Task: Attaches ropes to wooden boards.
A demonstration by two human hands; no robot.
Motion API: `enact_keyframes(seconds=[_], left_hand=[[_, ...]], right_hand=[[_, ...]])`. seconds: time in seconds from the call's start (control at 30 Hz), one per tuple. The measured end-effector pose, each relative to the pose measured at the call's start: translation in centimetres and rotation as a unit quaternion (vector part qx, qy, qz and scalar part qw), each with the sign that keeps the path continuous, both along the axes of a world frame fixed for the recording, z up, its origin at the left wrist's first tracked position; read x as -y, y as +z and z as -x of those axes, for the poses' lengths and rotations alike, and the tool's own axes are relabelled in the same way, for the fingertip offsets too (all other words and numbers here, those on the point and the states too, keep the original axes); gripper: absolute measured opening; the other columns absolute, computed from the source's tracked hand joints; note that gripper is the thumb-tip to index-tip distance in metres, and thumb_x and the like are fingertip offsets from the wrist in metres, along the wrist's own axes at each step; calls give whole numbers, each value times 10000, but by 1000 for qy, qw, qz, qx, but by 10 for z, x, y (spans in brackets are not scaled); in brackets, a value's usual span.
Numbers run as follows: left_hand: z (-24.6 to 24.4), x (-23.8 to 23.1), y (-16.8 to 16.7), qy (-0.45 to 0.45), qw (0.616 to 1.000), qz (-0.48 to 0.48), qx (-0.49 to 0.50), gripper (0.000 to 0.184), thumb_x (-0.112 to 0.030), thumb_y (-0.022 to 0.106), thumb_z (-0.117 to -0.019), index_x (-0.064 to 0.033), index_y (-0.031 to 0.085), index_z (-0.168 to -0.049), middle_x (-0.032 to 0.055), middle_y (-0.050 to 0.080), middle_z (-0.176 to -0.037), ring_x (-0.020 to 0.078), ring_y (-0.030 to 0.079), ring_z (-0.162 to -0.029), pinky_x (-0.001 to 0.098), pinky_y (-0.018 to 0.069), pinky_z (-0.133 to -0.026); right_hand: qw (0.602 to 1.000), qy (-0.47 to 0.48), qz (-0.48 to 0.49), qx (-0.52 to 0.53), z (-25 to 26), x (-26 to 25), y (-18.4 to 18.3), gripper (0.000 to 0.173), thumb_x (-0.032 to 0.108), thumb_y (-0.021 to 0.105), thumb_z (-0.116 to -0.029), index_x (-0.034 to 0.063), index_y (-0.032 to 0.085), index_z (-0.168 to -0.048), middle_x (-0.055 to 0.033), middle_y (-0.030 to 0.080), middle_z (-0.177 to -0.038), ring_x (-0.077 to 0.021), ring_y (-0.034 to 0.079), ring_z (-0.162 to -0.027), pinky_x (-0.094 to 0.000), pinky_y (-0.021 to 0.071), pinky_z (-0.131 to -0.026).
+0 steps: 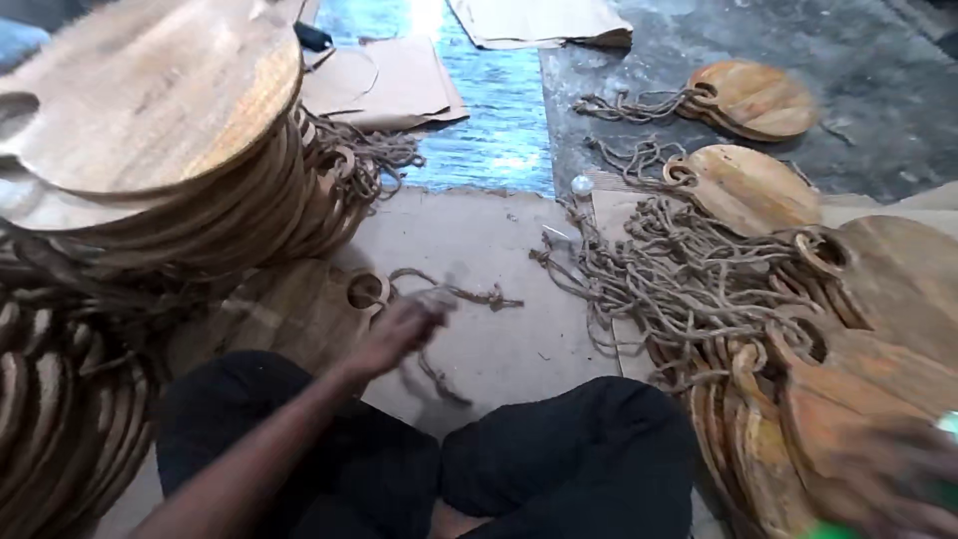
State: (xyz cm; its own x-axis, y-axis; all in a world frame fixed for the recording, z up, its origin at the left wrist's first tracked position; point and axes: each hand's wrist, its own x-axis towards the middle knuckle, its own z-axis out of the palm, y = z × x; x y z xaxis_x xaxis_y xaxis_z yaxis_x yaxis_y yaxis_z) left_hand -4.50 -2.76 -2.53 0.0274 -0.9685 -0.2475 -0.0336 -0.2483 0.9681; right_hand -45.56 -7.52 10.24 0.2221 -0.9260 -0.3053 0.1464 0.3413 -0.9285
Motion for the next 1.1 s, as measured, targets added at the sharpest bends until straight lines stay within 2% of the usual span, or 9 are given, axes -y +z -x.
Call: enact_keyframes(seconds=[0.03, 0.1, 0.23, 0.4, 0.5, 0.77, 0.93, 1.03, 1.1], left_hand=[[21, 11, 4, -60, 997, 17, -44, 351, -301, 332, -1079, -125, 631, -1024, -115, 529, -703, -40, 435, -557, 141, 376, -507], [43, 24, 3, -105, 987, 36, -118, 387, -355, 303, -1091, -149, 621, -1010, -126, 504, -687, -47, 408, -541, 125, 338, -491], [36, 19, -3, -90, 986, 15, -139, 407, -360, 274, -1073, -150, 614, -998, -112, 512, -680, -28, 431, -536, 142, 376, -505], [47, 7, -10, -140, 976, 18, -167, 369, -413, 336, -1070, -231, 558, -838, -146, 501, -678, -51, 416, -553, 134, 352, -508], [47, 7, -14, -170, 978, 22, -118, 372, -349, 297, -1080, -180, 607, -964, -129, 580, -782, -61, 429, -571, 132, 360, -513], [43, 14, -11, -40, 997, -26, 52, 370, -223, 361, -1087, -6, 610, -1253, -5, 663, -966, 1, 498, -596, 182, 429, -544], [38, 17, -7, 90, 995, -45, 9, 212, -120, 421, -1089, -6, 530, -1231, 11, 608, -812, 31, 457, -513, 178, 381, -463], [40, 19, -9, 97, 994, -34, -24, 173, -119, 425, -1086, -23, 555, -1149, 29, 659, -869, 36, 488, -528, 178, 399, -475], [37, 16, -18, 103, 993, -28, -49, 191, -129, 439, -1090, -21, 584, -1152, 45, 659, -928, 58, 533, -587, 193, 447, -522]], right_hand=[[999, 29, -29, -1, -28, -6, -11, 324, 204, 402, -1023, 251, 636, -804, 140, 570, -582, 62, 453, -421, -108, 379, -393], [997, 67, 29, -20, -80, -10, -59, 139, 282, 592, -1010, 167, 654, -1056, 144, 536, -623, 47, 422, -433, -139, 382, -395], [992, 110, 64, 15, -153, 5, -130, 534, 264, 739, -886, 74, 578, -1358, 102, 520, -715, 12, 401, -471, -176, 386, -429], [989, 141, 21, 26, -186, 7, -134, 398, 179, 755, -889, 45, 619, -1240, 52, 588, -726, -2, 424, -479, -170, 380, -442], [991, 130, 24, 14, -179, 7, -134, 156, 159, 707, -938, 40, 667, -1033, 39, 603, -703, 2, 448, -480, -161, 397, -449], [984, 151, -53, -80, -156, 8, -141, 105, 124, 636, -995, 21, 654, -997, 34, 652, -744, 5, 486, -496, -161, 408, -468], [920, 296, -76, -244, -150, 41, -153, 226, 212, 624, -1018, 11, 659, -1115, 1, 658, -823, -33, 489, -561, -226, 416, -538], [974, 100, -53, -199, -172, 88, -147, 283, 199, 595, -1049, -28, 621, -1218, -49, 653, -887, -75, 526, -625, -258, 462, -593], [986, 14, -53, -158, -181, 116, -147, 388, 308, 559, -1073, 23, 565, -1336, -66, 727, -1030, -78, 594, -639, -251, 476, -562]])
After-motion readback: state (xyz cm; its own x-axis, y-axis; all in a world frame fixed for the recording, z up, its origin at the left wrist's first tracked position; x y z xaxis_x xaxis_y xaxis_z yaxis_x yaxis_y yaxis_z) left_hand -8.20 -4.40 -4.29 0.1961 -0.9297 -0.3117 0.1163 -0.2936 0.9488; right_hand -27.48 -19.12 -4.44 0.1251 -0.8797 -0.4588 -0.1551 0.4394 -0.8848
